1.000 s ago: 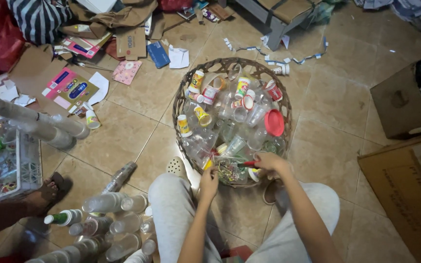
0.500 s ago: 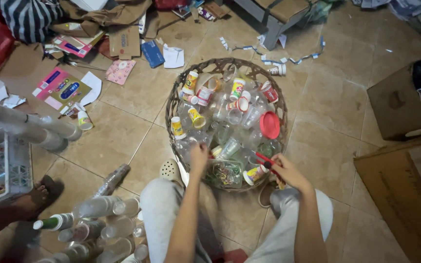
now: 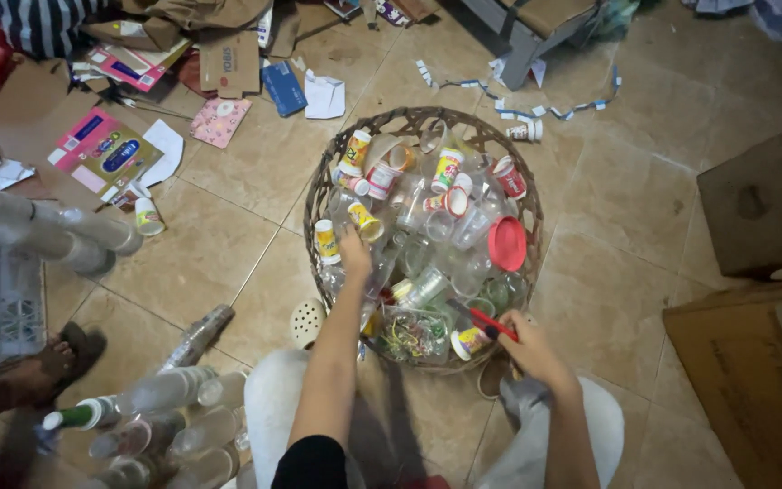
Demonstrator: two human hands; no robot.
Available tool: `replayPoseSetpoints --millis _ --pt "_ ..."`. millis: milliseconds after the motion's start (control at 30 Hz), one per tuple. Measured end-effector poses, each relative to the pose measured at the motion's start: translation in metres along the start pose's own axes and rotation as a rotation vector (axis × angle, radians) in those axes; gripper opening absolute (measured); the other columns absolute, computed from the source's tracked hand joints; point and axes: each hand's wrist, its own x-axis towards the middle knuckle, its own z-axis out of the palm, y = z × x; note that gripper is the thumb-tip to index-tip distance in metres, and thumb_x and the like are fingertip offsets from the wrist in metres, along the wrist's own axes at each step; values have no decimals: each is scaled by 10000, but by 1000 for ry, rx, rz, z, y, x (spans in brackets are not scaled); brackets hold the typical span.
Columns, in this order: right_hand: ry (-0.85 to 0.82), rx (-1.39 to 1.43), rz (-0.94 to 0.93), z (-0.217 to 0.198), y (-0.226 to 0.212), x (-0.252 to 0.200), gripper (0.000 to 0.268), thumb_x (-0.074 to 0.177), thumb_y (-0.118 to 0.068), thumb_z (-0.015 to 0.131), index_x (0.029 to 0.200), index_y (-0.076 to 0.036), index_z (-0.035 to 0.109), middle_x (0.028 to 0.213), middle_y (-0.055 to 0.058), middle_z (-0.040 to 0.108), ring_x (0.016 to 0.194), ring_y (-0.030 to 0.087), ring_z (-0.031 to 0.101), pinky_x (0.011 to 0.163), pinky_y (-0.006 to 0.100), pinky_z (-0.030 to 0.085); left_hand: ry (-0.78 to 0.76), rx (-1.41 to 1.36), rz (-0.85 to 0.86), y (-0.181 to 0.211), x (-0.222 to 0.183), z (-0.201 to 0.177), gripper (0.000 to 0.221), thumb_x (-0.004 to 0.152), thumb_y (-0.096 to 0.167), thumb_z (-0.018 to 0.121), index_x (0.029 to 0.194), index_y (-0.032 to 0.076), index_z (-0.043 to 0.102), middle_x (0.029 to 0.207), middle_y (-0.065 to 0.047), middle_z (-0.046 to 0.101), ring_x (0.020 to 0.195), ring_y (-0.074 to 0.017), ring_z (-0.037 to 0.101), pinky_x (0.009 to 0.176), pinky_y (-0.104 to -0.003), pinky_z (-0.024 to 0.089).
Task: The person picks up plastic cups from a basket one at a time and uses a tool to cut the rims off. They set the trimmed rims aside and place the modified cups back into the basket.
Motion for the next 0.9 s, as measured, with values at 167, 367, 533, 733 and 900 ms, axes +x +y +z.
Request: replayPoseSetpoints --millis 167,367,533,733,900 --pt "-57 -16 37 -10 -26 -6 284 926 -289 627 1196 -219 572 950 149 757 941 369 734 857 479 539 0 55 -65 6 19 6 262 947 149 694 1155 68 555 1141 -160 581 1042 -396 681 912 -502 571" --pt "-81 26 77 -22 -58 -16 251 933 -244 620 1172 -182 572 866 157 732 734 323 763 784 448 569 27 73 49 2 24 12 208 970 238 667 1128 168 551 1092 -75 592 1021 -336 695 881 -479 581" --pt "-49 86 66 -21 -56 -11 271 939 -255 619 1200 -198 574 871 152 719 753 331 758 773 452 563 41 37 119 18 19 -21 227 953 224 681 1149 148 594 1055 -95 644 1007 -342 696 863 -466 575" --pt "13 261 66 -12 -47 -6 247 954 -142 566 1197 -108 534 828 170 690 577 285 739 582 368 624 -256 214 236 -30 50 26 383 947 358 676 1247 125 623 1263 -118 604 1139 -320 669 943 -430 564" --pt "29 322 60 -27 -68 -18 244 958 -116 549 1195 -62 529 775 175 681 524 295 733 497 368 607 -289 178 340 63 29 -21 364 933 278 683 1246 97 639 1200 -155 620 1105 -353 672 961 -453 546"
